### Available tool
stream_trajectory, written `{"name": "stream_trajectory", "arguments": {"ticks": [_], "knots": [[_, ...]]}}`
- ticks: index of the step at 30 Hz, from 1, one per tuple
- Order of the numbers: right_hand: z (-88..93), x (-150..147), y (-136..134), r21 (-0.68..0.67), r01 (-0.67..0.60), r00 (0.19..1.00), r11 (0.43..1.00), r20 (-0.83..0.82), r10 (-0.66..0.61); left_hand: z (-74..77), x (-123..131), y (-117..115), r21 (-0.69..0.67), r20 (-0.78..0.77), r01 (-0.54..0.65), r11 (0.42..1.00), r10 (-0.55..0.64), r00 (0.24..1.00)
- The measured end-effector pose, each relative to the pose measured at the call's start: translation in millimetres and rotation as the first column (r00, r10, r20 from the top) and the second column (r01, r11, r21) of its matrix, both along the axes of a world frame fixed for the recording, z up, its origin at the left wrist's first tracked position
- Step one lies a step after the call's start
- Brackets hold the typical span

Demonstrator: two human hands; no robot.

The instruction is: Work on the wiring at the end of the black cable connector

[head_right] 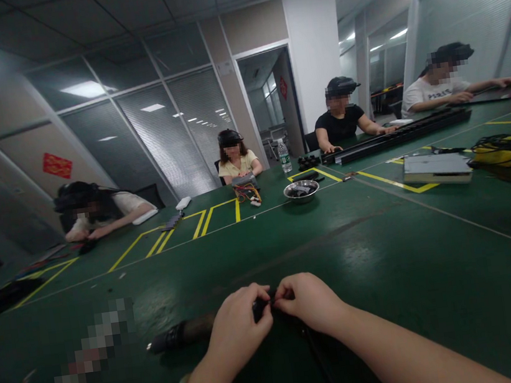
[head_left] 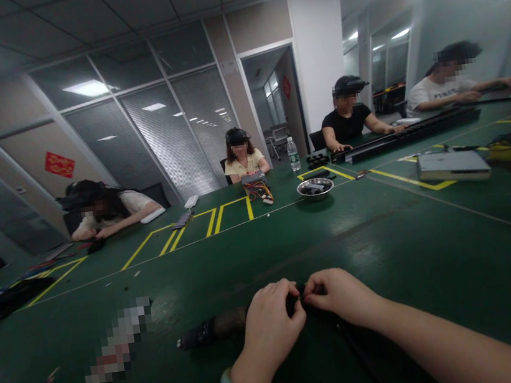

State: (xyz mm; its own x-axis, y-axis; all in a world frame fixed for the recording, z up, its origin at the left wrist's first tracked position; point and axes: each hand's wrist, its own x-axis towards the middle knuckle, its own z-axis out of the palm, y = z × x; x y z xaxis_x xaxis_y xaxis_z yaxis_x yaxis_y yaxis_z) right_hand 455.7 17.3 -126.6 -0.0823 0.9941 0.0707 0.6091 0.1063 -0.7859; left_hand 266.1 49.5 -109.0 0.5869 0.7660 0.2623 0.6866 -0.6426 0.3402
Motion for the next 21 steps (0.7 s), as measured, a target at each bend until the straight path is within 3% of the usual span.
{"name": "stream_trajectory", "arguments": {"ticks": [11, 21], "knots": [[-1.1, 0.7, 1.4, -0.008, 0.003, 1.0, 1.0, 0.003, -0.003, 3.1, -0.7, -0.7, -0.01, 0.011, 0.017, 1.0, -0.017, 1.0], [-0.8, -0.6, 1.2, -0.01, 0.001, 1.0, 1.0, -0.008, -0.001, -5.2, -1.7, 1.4, 0.025, 0.073, 0.027, 0.999, -0.029, 0.997]]}}
